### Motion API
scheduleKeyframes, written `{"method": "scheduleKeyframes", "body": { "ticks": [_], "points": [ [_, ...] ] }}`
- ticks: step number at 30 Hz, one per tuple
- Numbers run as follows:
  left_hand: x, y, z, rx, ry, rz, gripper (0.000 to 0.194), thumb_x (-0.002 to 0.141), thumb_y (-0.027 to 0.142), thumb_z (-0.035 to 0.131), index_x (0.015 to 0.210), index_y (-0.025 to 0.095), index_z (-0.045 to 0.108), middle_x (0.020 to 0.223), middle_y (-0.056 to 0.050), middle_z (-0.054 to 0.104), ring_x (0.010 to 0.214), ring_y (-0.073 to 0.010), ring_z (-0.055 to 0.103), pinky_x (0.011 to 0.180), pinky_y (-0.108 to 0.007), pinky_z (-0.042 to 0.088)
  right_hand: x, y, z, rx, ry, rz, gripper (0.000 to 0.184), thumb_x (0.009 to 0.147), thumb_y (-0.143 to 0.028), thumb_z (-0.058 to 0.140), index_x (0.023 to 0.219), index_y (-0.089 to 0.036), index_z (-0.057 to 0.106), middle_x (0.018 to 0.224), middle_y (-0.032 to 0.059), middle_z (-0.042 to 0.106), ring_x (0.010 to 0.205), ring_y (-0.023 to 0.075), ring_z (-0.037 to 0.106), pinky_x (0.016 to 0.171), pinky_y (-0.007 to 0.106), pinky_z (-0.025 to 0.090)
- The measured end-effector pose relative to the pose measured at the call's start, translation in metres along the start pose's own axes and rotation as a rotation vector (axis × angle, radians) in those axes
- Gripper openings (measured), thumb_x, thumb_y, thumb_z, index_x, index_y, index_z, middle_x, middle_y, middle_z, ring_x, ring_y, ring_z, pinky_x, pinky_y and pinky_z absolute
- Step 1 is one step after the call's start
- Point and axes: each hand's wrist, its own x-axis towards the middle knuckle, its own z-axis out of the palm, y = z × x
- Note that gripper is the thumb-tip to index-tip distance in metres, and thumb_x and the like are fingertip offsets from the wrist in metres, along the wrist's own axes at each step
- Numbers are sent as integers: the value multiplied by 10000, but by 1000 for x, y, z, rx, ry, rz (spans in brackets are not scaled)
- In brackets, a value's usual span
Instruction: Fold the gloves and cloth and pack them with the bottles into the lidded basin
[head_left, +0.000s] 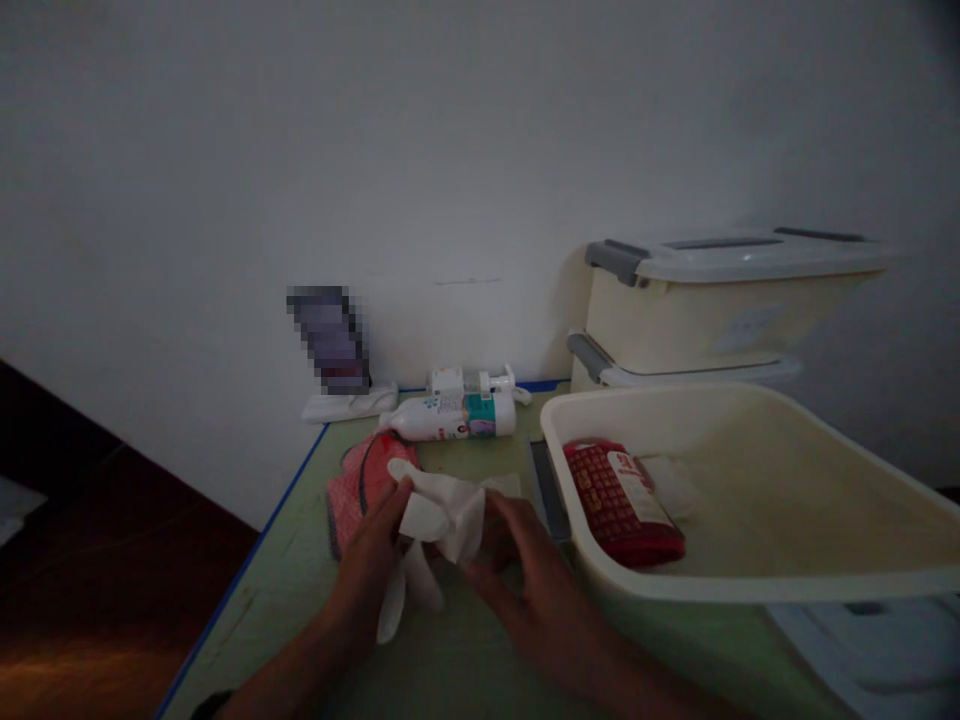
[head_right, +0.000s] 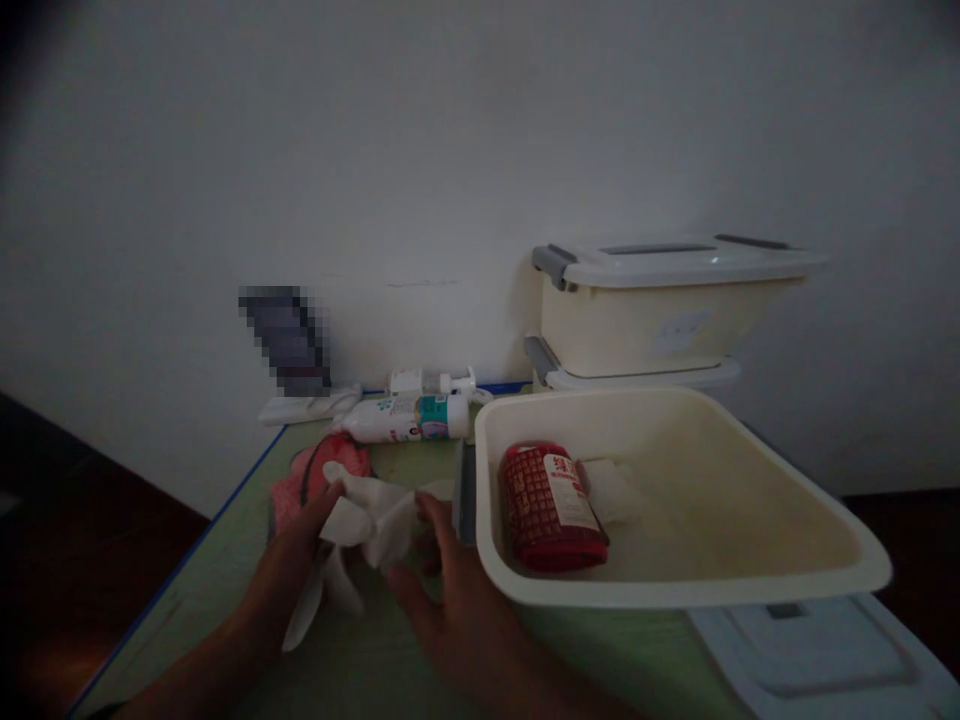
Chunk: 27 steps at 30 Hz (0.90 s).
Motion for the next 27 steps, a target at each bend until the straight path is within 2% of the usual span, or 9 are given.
{"method": "scheduleKeyframes", "body": {
  "ticks": [2,4,9,12,14,17,21,24,27],
  "points": [
    [1,4,1,-249,13,-190,496,925,472,291,1271,162,466,876,-108,712,765,-242,690,643,-369,553,2,-4,-3,55,-65,1,307,836,-299,531,1123,-195,497,982,68,621,853,182,582,769,325,464],
    [2,11,0,-361,-5,-282,491,909,466,344,1284,165,441,903,-106,711,809,-249,685,662,-374,549,3,-9,-5,137,-115,-2,183,848,-300,518,993,-191,544,910,47,627,825,169,580,746,298,456],
    [-1,26,-2,-508,-59,-317,405,877,409,387,1194,177,485,796,-49,712,723,-220,683,606,-335,540,4,-9,-8,238,-142,52,211,884,-383,454,835,-186,512,734,-1,535,683,133,512,614,242,411],
    [-3,31,-5,-646,-54,-389,329,837,395,407,921,149,609,580,-26,659,576,-205,651,521,-306,514,2,-7,-5,237,-81,66,208,883,-370,461,764,-200,465,644,-37,449,593,112,446,541,221,362],
    [-2,35,-9,-784,8,-458,294,813,376,428,700,165,597,469,-3,591,472,-170,596,459,-267,476,-2,-7,-1,288,-38,51,182,900,-357,435,807,-205,472,662,-34,477,613,114,472,563,220,375],
    [4,39,-15,-956,54,-518,367,813,411,438,556,170,542,433,8,543,402,-120,515,425,-220,429,-7,-11,3,330,40,3,147,921,-334,402,904,-217,490,741,-18,541,676,117,513,616,219,399],
    [7,35,-13,-957,-187,-595,531,711,597,542,436,146,493,375,3,475,345,-92,420,370,-204,348,-10,-14,1,323,59,-121,94,923,-273,400,942,-234,483,1053,22,575,890,124,544,770,233,409],
    [3,28,-4,-855,-373,-547,518,600,628,648,502,129,546,439,-5,543,396,-99,465,410,-199,358,-10,-15,-1,270,59,-179,48,906,-210,426,925,-236,462,1189,26,533,1077,136,502,901,255,365],
    [0,25,2,-681,-347,-391,348,619,457,738,679,141,606,606,0,636,542,-119,564,525,-205,416,-10,-15,-2,203,36,-244,85,874,-156,450,912,-232,456,1166,34,524,1113,145,482,936,276,352]
  ]
}}
